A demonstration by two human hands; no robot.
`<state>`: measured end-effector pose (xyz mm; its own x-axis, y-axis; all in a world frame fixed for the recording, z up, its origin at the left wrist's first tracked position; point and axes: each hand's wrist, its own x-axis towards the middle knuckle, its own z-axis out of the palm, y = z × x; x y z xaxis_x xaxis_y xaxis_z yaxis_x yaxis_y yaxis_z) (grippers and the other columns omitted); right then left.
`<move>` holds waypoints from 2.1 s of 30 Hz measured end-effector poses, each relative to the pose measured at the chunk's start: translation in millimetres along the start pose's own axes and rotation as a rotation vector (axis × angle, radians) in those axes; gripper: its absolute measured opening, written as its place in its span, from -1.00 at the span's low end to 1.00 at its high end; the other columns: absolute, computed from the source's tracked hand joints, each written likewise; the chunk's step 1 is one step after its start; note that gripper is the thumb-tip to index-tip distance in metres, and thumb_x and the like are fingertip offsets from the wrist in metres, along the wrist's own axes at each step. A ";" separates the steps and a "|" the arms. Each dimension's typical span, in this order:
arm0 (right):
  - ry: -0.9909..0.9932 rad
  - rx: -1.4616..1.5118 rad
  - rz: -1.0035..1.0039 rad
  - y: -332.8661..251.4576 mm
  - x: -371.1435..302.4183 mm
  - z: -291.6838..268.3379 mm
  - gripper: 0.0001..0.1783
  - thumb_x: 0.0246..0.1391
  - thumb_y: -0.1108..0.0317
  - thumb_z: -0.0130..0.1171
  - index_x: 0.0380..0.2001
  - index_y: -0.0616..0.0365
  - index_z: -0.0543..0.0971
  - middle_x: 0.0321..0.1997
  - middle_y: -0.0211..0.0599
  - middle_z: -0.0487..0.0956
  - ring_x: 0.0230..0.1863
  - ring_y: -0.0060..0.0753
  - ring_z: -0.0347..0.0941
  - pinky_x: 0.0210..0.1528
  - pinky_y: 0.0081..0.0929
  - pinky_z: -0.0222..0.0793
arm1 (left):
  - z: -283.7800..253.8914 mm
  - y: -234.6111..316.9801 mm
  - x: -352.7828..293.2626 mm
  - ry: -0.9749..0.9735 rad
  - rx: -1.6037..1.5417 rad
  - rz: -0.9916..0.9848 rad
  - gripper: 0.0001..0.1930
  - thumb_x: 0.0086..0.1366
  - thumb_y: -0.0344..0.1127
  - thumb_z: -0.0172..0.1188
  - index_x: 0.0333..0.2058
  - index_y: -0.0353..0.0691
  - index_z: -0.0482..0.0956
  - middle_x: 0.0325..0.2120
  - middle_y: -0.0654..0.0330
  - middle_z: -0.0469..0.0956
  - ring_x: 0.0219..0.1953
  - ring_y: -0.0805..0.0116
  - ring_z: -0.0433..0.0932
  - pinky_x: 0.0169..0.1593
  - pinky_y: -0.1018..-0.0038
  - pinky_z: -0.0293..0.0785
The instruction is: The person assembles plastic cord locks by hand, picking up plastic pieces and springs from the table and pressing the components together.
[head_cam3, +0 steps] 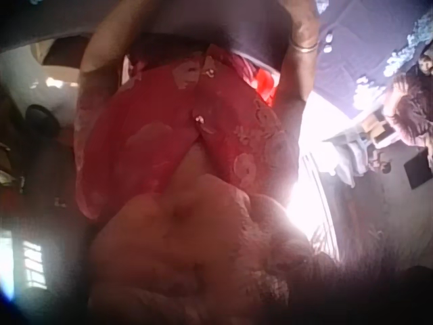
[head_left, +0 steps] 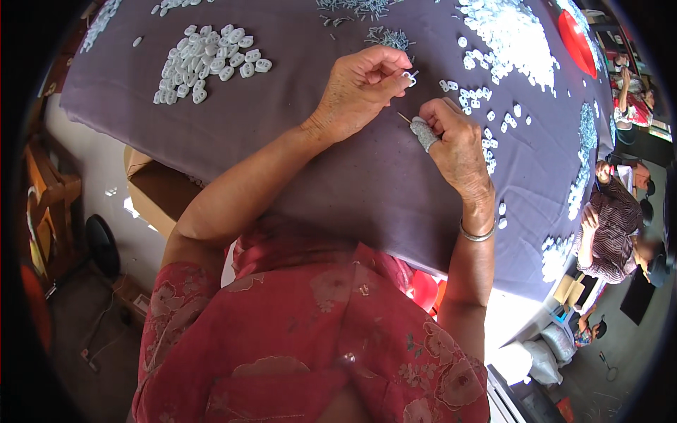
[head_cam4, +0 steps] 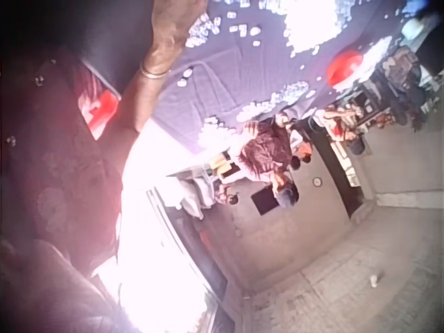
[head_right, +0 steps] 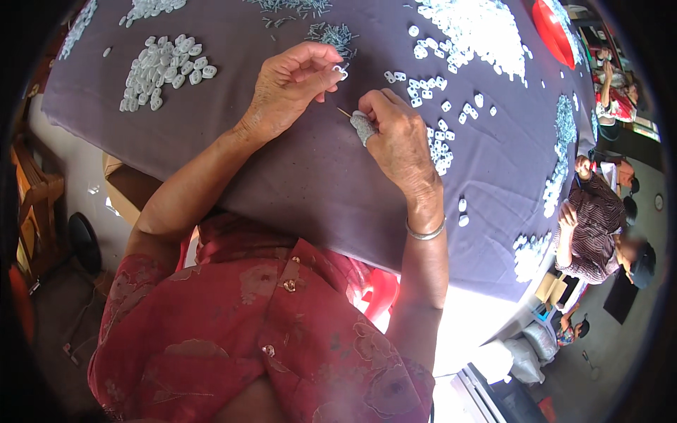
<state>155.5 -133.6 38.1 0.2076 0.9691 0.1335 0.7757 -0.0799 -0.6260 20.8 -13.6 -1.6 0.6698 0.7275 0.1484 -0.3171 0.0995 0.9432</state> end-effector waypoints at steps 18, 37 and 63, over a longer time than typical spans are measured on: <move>0.157 1.013 0.179 17.8 42.7 13.2 -0.84 0.09 0.48 0.10 -0.25 0.32 0.54 -0.46 -0.38 0.46 -0.48 -0.60 0.27 -0.42 -0.60 0.24 | -1.2 -2.3 1.5 -0.024 0.003 -0.036 -0.75 0.19 -0.46 0.20 -0.13 -0.21 0.47 -0.47 0.31 0.53 -0.43 0.59 0.51 -0.43 0.67 0.40; 0.130 0.939 0.123 22.8 39.8 13.0 -0.85 0.04 0.57 0.08 -0.28 0.28 0.55 -0.39 -0.39 0.49 -0.47 -0.59 0.31 -0.41 -0.66 0.24 | 0.0 -0.7 -0.5 -0.020 0.071 -0.019 -0.70 0.13 -0.56 0.18 -0.13 -0.25 0.46 -0.51 0.32 0.49 -0.47 0.68 0.41 -0.40 0.70 0.38; 0.108 0.803 0.122 21.9 37.8 9.2 -0.84 -0.01 0.62 0.11 -0.30 0.29 0.56 -0.35 -0.41 0.50 -0.43 -0.62 0.31 -0.36 -0.69 0.26 | 2.5 1.0 -1.0 -0.053 0.064 -0.031 -0.69 0.13 -0.59 0.16 -0.12 -0.27 0.44 -0.52 0.33 0.48 -0.47 0.69 0.40 -0.39 0.71 0.38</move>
<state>174.8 -96.6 22.4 0.3510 0.9333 0.0761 0.0892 0.0475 -0.9949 21.5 -15.9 0.0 0.7137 0.6878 0.1323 -0.2530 0.0771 0.9644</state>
